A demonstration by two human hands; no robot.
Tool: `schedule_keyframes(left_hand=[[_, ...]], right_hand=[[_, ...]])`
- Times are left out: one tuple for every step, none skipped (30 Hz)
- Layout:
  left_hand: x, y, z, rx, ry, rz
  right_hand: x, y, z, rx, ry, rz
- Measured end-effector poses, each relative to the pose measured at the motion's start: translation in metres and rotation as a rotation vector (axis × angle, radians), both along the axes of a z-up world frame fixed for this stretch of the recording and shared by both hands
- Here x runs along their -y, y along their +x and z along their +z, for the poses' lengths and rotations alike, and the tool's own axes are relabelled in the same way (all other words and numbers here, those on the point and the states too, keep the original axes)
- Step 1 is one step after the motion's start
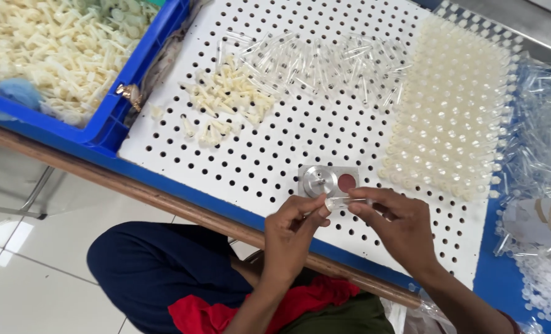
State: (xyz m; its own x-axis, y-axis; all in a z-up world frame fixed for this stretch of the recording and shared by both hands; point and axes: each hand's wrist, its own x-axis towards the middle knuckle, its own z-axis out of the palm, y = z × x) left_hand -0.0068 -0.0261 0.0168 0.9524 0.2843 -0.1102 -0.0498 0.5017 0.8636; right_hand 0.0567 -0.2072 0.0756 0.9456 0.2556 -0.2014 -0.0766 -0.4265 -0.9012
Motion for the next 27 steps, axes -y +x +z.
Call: schedule_keyframes(left_hand=[[-0.008,0.001,0.002,-0.063,-0.009,-0.077],[-0.014,0.002,0.004,-0.126,-0.022,-0.156],[-0.017,0.001,0.003,-0.129,-0.020,-0.152],[-0.019,0.001,0.003,-0.075,0.033,-0.237],[-0.022,0.002,0.003,-0.022,0.087,-0.322],[-0.020,0.001,0.012,-0.019,0.092,-0.324],[-0.018,0.000,0.021,-0.013,0.299,-0.262],[-0.014,-0.002,0.030,-0.012,0.501,-0.201],[-0.016,0.001,0.027,-0.011,0.502,-0.206],[-0.018,0.004,0.025,0.073,0.636,-0.170],[-0.019,0.008,0.022,0.158,0.769,-0.134],[-0.031,0.018,0.010,0.160,0.765,-0.145],[-0.043,0.030,-0.002,0.146,1.089,0.031],[-0.051,0.043,-0.014,0.139,1.400,0.214],[-0.068,0.054,-0.013,0.151,1.389,0.201],[-0.083,0.067,-0.011,0.093,1.542,0.266],[-0.099,0.081,-0.009,0.034,1.693,0.336],[-0.102,0.084,-0.015,0.056,1.685,0.323],[-0.106,0.087,-0.021,0.029,1.695,0.289],[-0.113,0.089,-0.026,-0.007,1.711,0.257],[-0.111,0.092,-0.028,0.007,1.711,0.246],[-0.110,0.092,-0.030,-0.024,1.712,0.244],[-0.109,0.090,-0.032,-0.055,1.713,0.242],[-0.107,0.089,-0.029,-0.059,1.719,0.241],[-0.106,0.087,-0.026,-0.031,1.776,0.251],[-0.105,0.086,-0.023,-0.003,1.832,0.267],[-0.123,0.080,-0.027,-0.008,1.839,0.270]], right_hand=[[-0.001,-0.001,-0.001,0.110,-0.136,0.039],[-0.001,-0.002,-0.001,0.219,-0.275,0.076],[0.001,-0.002,-0.008,0.217,-0.272,0.080],[0.004,-0.002,-0.014,0.181,-0.191,0.088],[0.007,-0.002,-0.020,0.145,-0.109,0.096],[0.009,0.001,-0.025,0.149,-0.105,0.093],[0.010,0.004,-0.030,-0.006,0.030,0.034],[0.014,0.005,-0.035,-0.165,0.161,-0.030],[0.018,0.006,-0.035,-0.165,0.162,-0.035],[0.022,0.008,-0.035,-0.200,0.190,-0.078],[0.027,0.009,-0.035,-0.235,0.217,-0.121],[0.040,0.008,-0.034,-0.236,0.215,-0.133],[0.053,0.007,-0.034,-0.130,0.135,-0.161],[0.070,0.006,-0.031,-0.020,0.047,-0.194],[0.083,0.005,-0.023,-0.018,0.038,-0.212],[0.096,0.004,-0.014,0.156,-0.117,-0.198],[0.110,0.003,-0.005,0.326,-0.277,-0.181],[0.116,0.004,0.003,0.329,-0.285,-0.203],[0.122,0.005,0.011,0.443,-0.451,-0.184],[0.125,0.006,0.017,0.551,-0.612,-0.155],[0.124,0.009,0.019,0.547,-0.616,-0.169],[0.122,0.013,0.020,0.593,-0.744,-0.142],[0.119,0.016,0.021,0.636,-0.873,-0.112],[0.118,0.019,0.017,0.633,-0.867,-0.110],[0.117,0.022,0.013,0.649,-0.951,-0.048],[0.114,0.028,0.010,0.668,-1.031,0.017],[0.117,0.031,0.005,0.669,-1.023,0.020]])
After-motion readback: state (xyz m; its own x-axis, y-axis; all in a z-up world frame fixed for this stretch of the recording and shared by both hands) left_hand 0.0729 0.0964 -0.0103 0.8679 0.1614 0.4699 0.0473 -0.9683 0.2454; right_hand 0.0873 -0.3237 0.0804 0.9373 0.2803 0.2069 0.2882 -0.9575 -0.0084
